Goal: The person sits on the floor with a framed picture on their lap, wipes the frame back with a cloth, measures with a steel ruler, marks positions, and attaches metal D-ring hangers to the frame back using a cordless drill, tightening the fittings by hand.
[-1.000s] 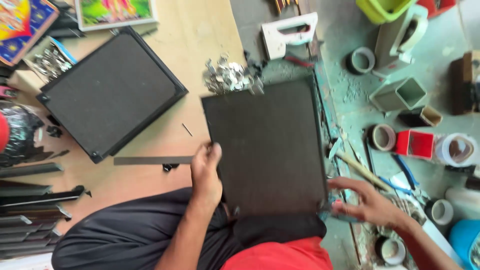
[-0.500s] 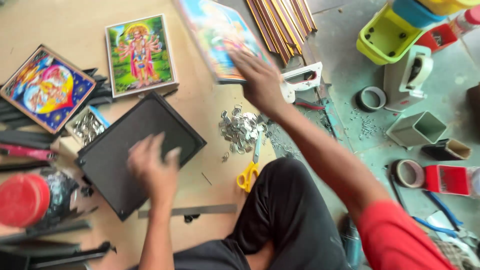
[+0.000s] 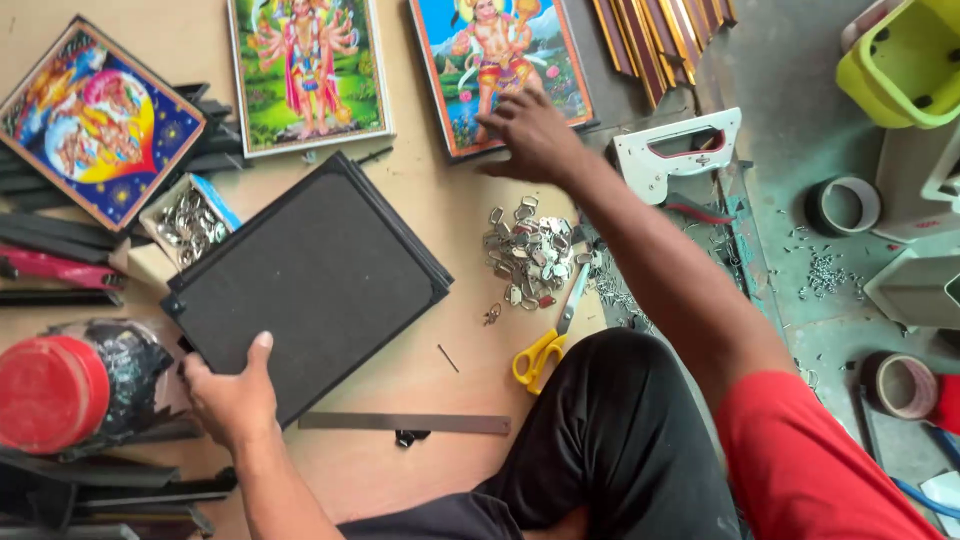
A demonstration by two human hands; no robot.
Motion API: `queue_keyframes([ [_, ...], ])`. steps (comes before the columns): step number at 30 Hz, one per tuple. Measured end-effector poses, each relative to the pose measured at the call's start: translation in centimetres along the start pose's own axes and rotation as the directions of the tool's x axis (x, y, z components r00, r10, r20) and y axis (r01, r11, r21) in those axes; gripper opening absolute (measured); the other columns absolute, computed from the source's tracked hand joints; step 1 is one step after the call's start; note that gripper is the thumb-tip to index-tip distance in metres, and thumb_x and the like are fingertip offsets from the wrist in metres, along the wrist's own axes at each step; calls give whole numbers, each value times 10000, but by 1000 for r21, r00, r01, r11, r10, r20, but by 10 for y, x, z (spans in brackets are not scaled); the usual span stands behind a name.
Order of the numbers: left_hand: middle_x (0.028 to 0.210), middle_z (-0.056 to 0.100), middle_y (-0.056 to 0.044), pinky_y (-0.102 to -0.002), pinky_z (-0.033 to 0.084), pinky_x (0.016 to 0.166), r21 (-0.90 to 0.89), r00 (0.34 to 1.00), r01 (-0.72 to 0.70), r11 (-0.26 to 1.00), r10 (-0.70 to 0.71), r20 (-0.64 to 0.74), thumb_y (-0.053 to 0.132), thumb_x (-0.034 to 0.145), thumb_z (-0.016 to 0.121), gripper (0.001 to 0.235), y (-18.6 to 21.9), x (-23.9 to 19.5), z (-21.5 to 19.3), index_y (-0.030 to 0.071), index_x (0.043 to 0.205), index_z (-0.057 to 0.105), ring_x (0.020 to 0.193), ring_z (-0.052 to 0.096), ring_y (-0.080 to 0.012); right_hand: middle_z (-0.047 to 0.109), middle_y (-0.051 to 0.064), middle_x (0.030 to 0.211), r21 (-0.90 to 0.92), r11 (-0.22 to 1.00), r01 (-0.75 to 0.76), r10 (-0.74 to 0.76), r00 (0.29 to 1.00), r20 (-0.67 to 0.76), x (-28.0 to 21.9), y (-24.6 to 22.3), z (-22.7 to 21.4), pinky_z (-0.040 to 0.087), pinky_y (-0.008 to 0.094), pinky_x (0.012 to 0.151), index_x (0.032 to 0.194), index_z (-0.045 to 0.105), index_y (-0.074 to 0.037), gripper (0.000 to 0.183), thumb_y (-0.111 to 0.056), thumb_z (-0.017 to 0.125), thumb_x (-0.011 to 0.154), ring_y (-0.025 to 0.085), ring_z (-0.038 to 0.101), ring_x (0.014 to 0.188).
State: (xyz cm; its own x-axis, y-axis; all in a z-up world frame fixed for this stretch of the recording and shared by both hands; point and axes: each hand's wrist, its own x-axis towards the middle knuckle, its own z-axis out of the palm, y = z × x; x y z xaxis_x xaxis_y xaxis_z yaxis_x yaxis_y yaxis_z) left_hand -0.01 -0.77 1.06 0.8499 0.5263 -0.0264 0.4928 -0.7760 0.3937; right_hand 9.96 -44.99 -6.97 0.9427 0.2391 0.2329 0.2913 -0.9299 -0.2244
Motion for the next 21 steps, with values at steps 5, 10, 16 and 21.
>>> queue_keyframes([
  [5, 1347, 630, -220, -493, 450, 1046, -180, 997, -70, 981, 61, -56, 383, 844, 839, 776, -18, 5, 16, -26, 1429, 534, 1233, 597, -404, 712, 130, 1304, 745, 611, -269, 205, 962, 179, -30, -103, 24, 532, 427, 1018, 1444, 559, -141, 688, -556, 633, 901, 345, 682, 1208],
  [10, 1350, 512, -200, -421, 454, 1009, -428, 968, -251, 868, 211, -140, 184, 1021, 743, 472, -50, 20, 43, -71, 1382, 577, 1207, 546, -347, 538, 317, 1381, 708, 649, -279, 134, 958, 255, -49, -157, 35, 466, 479, 1071, 1555, 242, -37, 786, -493, 629, 1045, 459, 566, 1278],
  [16, 1170, 663, -70, -389, 542, 996, -924, 981, 49, 378, 154, 115, 224, 1009, 659, 372, 22, -45, -27, -41, 1266, 612, 1068, 652, -211, 640, 248, 1359, 796, 589, -144, 391, 912, -124, -75, -119, -50, 487, 445, 1053, 1523, 442, -97, 598, -408, 646, 1054, 361, 623, 1287],
  [21, 1189, 702, -101, -311, 515, 921, -883, 811, 467, -42, 420, 408, 368, 1094, 553, 458, 7, -123, -35, -21, 1321, 639, 1072, 656, -187, 731, 103, 1000, 698, 587, -411, 427, 889, 164, -145, -48, -225, 571, 337, 801, 1394, 638, -205, 397, -418, 545, 1072, 153, 689, 875],
])
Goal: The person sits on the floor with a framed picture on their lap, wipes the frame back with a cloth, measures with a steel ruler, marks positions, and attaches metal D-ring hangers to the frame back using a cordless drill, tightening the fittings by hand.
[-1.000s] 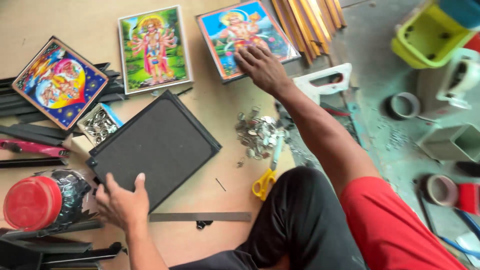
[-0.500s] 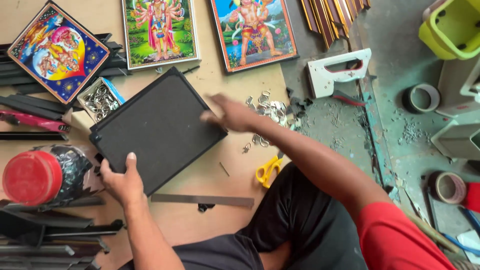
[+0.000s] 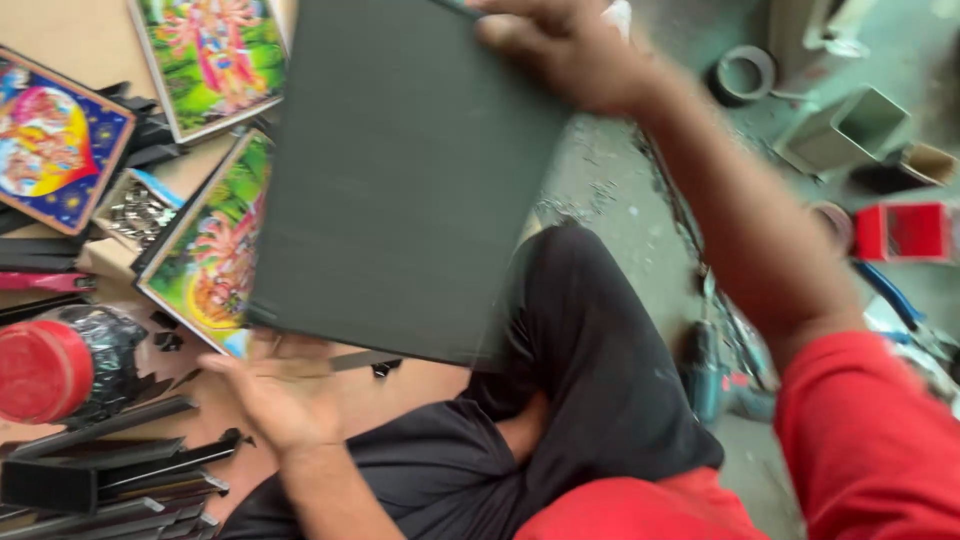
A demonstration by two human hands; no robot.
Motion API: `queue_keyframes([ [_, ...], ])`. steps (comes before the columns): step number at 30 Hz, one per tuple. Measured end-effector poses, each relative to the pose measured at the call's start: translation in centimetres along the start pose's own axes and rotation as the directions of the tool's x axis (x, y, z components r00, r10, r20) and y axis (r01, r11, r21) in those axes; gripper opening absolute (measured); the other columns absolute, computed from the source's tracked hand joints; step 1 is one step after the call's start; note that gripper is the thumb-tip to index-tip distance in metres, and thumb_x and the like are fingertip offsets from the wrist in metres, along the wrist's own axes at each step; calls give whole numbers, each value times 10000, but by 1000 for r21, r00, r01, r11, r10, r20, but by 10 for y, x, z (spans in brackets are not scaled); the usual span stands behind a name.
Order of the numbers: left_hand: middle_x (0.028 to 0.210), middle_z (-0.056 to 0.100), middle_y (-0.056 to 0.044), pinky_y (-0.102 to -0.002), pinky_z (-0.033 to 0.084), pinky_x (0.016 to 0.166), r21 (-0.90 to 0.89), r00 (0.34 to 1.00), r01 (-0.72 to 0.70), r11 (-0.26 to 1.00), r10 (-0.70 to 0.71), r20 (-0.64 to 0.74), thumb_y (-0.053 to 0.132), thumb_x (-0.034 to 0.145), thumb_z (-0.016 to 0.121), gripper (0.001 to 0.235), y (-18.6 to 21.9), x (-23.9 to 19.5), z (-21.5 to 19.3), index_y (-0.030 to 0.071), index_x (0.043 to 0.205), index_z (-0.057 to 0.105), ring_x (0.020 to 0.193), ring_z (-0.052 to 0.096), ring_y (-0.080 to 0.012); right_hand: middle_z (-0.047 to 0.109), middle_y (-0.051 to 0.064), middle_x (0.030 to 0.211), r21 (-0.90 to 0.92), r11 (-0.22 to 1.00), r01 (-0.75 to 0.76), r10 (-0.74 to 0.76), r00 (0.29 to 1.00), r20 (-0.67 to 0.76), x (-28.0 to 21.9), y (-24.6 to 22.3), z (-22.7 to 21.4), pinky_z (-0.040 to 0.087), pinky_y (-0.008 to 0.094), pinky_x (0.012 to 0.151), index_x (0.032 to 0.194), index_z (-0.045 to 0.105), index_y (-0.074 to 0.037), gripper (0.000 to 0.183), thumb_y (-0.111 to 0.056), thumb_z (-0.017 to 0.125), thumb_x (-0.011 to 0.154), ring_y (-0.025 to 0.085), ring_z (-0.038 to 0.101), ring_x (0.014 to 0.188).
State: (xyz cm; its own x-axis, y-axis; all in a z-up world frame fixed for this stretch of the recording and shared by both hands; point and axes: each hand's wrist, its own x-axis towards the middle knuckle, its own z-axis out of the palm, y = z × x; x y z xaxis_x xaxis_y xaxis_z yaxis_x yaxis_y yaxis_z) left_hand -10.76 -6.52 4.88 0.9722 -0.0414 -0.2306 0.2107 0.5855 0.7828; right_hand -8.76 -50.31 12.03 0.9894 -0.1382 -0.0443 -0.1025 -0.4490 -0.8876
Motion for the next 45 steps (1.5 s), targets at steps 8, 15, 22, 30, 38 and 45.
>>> queue_keyframes([
  [8, 985, 747, -122, -292, 590, 775, 731, 977, 59, 680, -191, 99, 167, 958, 702, 268, -94, -25, 9, -49, 1116, 677, 857, 722, -165, 754, 153, 863, -349, 931, 106, 67, 891, 449, -126, 79, 7, 554, 434, 724, 1223, 736, -208, 423, -506, 647, 937, 311, 725, 782],
  [15, 1043, 711, -109, -416, 511, 860, 929, 939, -342, -138, -83, 334, 202, 852, 816, 293, -137, -16, 22, 131, 1121, 726, 974, 671, -301, 673, 151, 700, -344, 924, 167, -36, 934, 355, -180, 83, 43, 496, 508, 616, 1160, 552, -126, 472, -538, 639, 947, 415, 660, 703],
  [22, 1053, 628, -95, -502, 364, 975, 698, 825, -565, -440, -297, 480, 253, 685, 855, 394, -127, -37, 7, 181, 1052, 733, 1117, 546, -325, 660, 141, 695, -446, 880, 161, -16, 950, 311, -184, 70, 40, 488, 493, 591, 1292, 526, -108, 547, -523, 630, 951, 389, 657, 669],
  [30, 958, 699, -45, -479, 391, 936, 697, 822, -570, -436, -317, 474, 209, 805, 795, 142, -126, -34, -5, 148, 911, 723, 1013, 622, -265, 668, 74, 1002, -571, 783, 249, -382, 916, -124, -212, 63, 38, 537, 424, 777, 1346, 583, -133, 448, -283, 763, 964, 293, 673, 911],
  [38, 1004, 746, -32, -389, 443, 964, 810, 790, -586, -10, 214, 574, 69, 961, 825, 165, -68, -67, 97, 71, 1024, 673, 955, 668, -247, 661, 88, 1090, -33, 986, 164, -165, 986, -21, -228, 23, 68, 587, 323, 762, 1398, 549, -58, 554, -197, 791, 920, 185, 732, 876],
  [45, 907, 747, -25, -331, 504, 848, 591, 676, -663, 460, 28, 736, 66, 881, 810, 196, -89, -106, 165, 117, 1056, 736, 869, 687, -201, 724, 109, 957, 383, 921, 65, -11, 990, -143, -256, 55, 64, 616, 300, 714, 1147, 630, 16, 173, -136, 626, 1064, 177, 747, 800],
])
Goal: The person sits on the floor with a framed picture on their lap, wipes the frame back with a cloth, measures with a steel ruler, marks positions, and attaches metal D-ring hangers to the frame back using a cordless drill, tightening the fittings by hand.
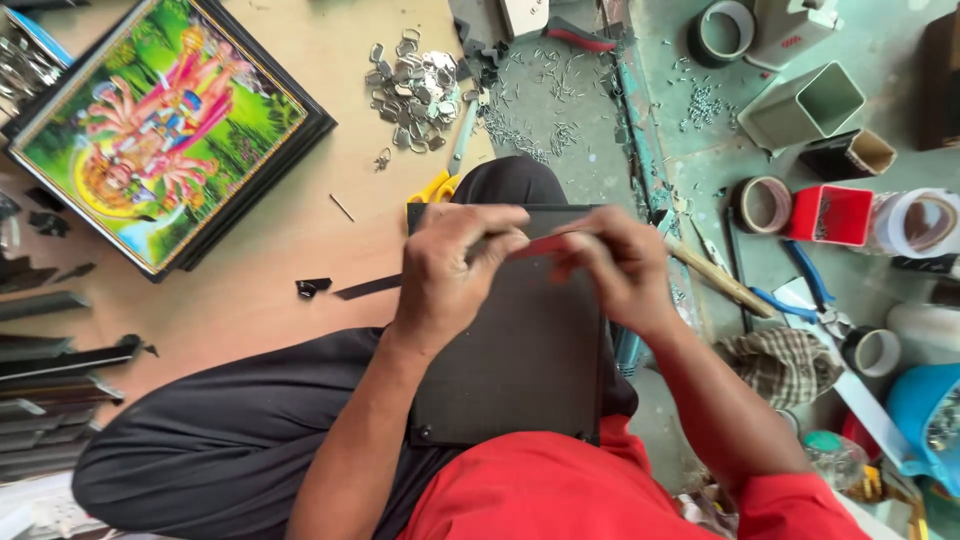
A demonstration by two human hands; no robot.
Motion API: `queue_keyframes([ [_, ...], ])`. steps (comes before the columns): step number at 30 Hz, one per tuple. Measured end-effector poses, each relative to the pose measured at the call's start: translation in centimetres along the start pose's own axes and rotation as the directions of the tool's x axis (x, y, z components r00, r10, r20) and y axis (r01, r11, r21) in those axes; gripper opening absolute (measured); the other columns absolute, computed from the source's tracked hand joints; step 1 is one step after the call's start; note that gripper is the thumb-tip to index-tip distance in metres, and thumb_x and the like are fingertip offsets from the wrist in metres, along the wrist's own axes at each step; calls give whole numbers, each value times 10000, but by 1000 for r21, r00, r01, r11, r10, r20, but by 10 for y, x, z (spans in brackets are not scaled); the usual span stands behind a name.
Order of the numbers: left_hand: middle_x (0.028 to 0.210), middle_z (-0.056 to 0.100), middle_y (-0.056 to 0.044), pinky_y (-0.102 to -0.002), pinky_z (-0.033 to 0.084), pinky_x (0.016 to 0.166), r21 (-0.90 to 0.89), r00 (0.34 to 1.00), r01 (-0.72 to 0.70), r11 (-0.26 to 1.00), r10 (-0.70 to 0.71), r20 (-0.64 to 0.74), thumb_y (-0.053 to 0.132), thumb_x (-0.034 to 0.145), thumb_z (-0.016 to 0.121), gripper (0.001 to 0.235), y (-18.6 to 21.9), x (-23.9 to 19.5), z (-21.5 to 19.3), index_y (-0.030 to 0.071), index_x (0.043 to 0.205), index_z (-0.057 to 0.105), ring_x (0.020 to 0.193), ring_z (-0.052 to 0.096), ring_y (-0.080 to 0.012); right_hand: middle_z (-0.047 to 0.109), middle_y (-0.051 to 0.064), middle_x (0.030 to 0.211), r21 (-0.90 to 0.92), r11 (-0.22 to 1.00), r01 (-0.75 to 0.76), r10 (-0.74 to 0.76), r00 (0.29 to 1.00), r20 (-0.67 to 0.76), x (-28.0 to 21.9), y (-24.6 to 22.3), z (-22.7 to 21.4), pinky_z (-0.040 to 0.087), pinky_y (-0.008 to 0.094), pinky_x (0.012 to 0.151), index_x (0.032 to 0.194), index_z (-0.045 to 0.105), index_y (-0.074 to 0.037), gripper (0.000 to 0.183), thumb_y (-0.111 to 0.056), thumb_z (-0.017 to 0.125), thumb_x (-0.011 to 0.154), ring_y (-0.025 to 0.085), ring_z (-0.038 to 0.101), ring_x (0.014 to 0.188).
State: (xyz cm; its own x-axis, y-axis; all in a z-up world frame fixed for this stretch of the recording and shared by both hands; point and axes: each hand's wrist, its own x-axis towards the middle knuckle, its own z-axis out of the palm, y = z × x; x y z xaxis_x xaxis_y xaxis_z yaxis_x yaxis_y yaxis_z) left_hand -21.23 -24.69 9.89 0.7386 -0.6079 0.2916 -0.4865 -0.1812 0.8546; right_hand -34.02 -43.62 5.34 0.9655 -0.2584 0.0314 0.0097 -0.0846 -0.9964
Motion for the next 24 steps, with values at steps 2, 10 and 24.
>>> queue_keyframes([
  [2, 927, 750, -28, -319, 524, 844, -23, 996, 86, 996, -86, -29, 80, 881, 803, 246, -10, -6, -3, 111, 1114, 730, 892, 690, -207, 716, 114, 872, 39, 996, -83, 86, 992, -89, -14, 16, -25, 613, 306, 678, 1060, 632, 21, 161, -133, 588, 1079, 185, 743, 740],
  [10, 1033, 772, -95, -276, 619, 742, -78, 742, 616, 784, -611, -276, 89, 859, 806, 348, -80, -71, -24, 9, 1177, 688, 869, 765, -151, 679, 138, 859, 429, 883, -188, 368, 847, -385, -51, 71, -58, 571, 329, 606, 1009, 592, -21, 147, -135, 634, 1092, 191, 672, 659],
  [24, 878, 795, -101, -261, 585, 686, -76, 706, 625, 777, -605, -369, 164, 868, 839, 241, -75, -45, 3, -10, 974, 711, 761, 772, -151, 620, 81, 785, 389, 907, -161, 343, 818, -462, -52, 64, -68, 581, 331, 628, 916, 585, -32, 178, -97, 655, 1066, 139, 592, 607],
])
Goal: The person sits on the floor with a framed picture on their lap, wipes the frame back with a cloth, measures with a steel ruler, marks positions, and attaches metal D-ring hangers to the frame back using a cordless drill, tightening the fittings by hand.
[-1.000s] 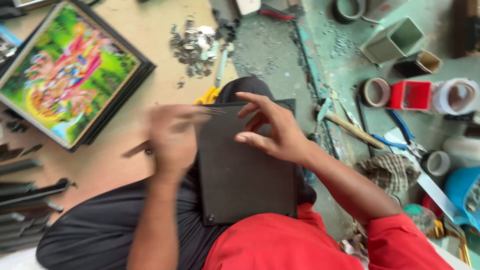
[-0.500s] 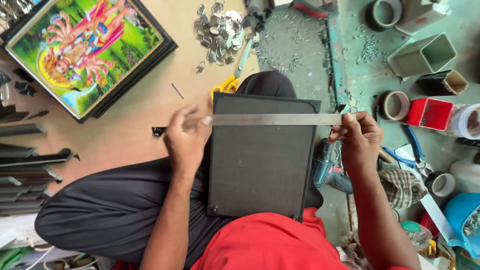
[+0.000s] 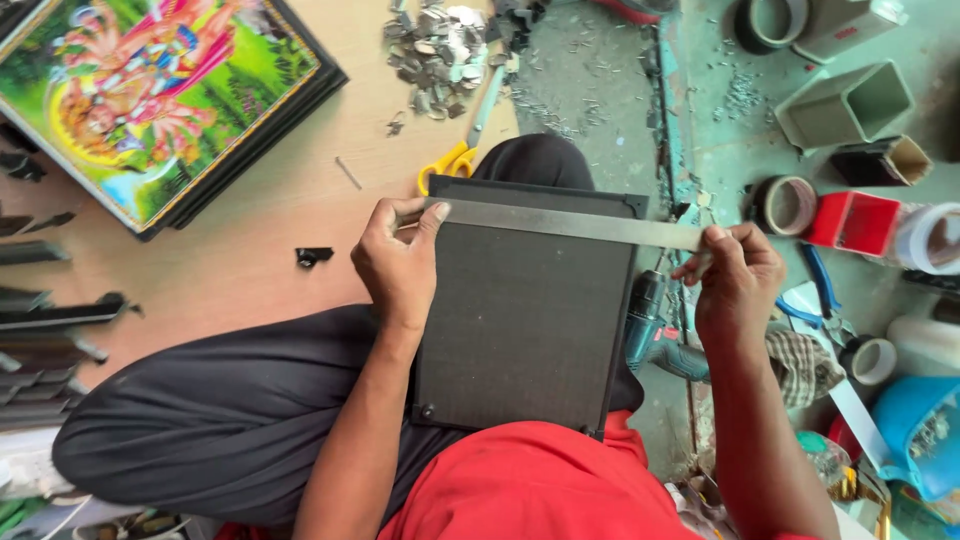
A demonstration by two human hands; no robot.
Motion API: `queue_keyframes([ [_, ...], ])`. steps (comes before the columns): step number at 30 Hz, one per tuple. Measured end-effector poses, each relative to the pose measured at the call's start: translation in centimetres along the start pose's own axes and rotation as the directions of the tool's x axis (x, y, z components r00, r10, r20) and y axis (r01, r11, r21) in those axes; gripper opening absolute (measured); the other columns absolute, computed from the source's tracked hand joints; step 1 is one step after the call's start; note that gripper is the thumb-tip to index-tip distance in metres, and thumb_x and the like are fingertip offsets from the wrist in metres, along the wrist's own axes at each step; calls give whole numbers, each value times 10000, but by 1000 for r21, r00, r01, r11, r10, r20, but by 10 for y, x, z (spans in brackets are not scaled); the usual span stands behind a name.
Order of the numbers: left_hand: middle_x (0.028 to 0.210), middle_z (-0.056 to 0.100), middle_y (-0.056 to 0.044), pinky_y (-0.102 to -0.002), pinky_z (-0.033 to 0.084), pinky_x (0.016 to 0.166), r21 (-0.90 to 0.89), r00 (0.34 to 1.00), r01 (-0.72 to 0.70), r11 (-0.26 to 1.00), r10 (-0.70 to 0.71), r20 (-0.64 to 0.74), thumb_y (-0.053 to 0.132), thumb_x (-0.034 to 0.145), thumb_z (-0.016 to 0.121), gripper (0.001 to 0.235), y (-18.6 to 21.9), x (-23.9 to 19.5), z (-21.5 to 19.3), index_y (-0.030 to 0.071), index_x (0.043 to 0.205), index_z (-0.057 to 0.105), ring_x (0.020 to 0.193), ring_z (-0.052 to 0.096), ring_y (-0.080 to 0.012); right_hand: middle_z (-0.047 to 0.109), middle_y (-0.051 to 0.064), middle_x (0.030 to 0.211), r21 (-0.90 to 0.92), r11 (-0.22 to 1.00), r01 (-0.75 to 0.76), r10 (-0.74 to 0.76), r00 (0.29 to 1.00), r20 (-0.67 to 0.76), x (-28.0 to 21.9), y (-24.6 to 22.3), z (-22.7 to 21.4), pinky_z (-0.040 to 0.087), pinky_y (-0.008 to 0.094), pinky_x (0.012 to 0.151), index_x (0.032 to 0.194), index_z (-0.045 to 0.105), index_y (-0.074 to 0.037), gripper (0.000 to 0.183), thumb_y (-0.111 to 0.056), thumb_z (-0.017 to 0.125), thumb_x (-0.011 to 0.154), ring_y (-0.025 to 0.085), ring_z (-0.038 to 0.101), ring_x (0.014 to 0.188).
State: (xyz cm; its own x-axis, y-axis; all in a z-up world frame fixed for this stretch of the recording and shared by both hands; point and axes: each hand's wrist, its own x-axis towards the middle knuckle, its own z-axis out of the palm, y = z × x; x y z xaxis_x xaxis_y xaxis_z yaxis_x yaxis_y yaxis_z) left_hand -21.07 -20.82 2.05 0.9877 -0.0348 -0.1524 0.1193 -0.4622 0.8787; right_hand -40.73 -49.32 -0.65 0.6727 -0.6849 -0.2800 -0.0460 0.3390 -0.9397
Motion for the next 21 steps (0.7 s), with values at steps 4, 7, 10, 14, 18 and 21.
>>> queue_keyframes([
  [4, 862, 784, -102, -313, 575, 686, 163, 998, -69, 984, 69, 9, 208, 939, 780, 230, 9, -6, 5, 22, 1015, 666, 770, 789, -203, 607, 71, 749, -71, 997, 0, 1, 1000, 17, 9, -7, -1, 560, 305, 603, 875, 583, -38, 206, -117, 648, 1055, 123, 565, 573],
  [7, 913, 739, -129, -381, 555, 691, 306, 973, -227, 925, 226, 39, 236, 1002, 781, 321, -8, -13, 14, 31, 1100, 555, 828, 749, -288, 602, 66, 727, -126, 992, -22, 24, 1000, 16, 11, -10, 1, 553, 300, 573, 834, 579, -40, 241, -127, 649, 1048, 120, 552, 537],
  [10, 802, 671, -163, -444, 518, 635, 390, 989, -117, 913, 74, 125, 381, 861, 870, 579, 16, -11, 11, 42, 1098, 465, 722, 697, -342, 602, 63, 709, -177, 982, -61, 64, 998, 14, 11, -14, -2, 545, 289, 563, 840, 602, -44, 233, -129, 645, 1053, 121, 565, 538],
  [14, 828, 673, -141, -452, 529, 654, 304, 986, -152, 940, 123, 112, 388, 855, 872, 584, 1, -10, 15, 60, 1087, 446, 739, 701, -329, 655, 60, 781, -406, 914, 11, 7, 999, 43, 20, -38, 10, 571, 284, 615, 905, 636, -56, 140, -106, 643, 1035, 121, 636, 641],
  [18, 904, 692, -165, -476, 529, 682, 269, 985, -168, 948, 154, 73, 398, 867, 848, 592, -6, -11, 18, 52, 1129, 446, 808, 710, -376, 706, 117, 976, -731, 430, 530, -409, 836, 365, 41, -74, 61, 561, 340, 820, 1049, 674, 5, 64, 19, 723, 1010, 208, 696, 902],
  [21, 924, 684, -192, -491, 527, 679, 297, 991, -128, 946, 107, 84, 429, 853, 842, 640, 0, -11, 14, 40, 1158, 436, 813, 701, -400, 704, 121, 1053, -565, 286, 774, -352, 633, 690, 79, -76, 134, 555, 358, 863, 1105, 709, -18, 140, 49, 746, 988, 265, 696, 977],
])
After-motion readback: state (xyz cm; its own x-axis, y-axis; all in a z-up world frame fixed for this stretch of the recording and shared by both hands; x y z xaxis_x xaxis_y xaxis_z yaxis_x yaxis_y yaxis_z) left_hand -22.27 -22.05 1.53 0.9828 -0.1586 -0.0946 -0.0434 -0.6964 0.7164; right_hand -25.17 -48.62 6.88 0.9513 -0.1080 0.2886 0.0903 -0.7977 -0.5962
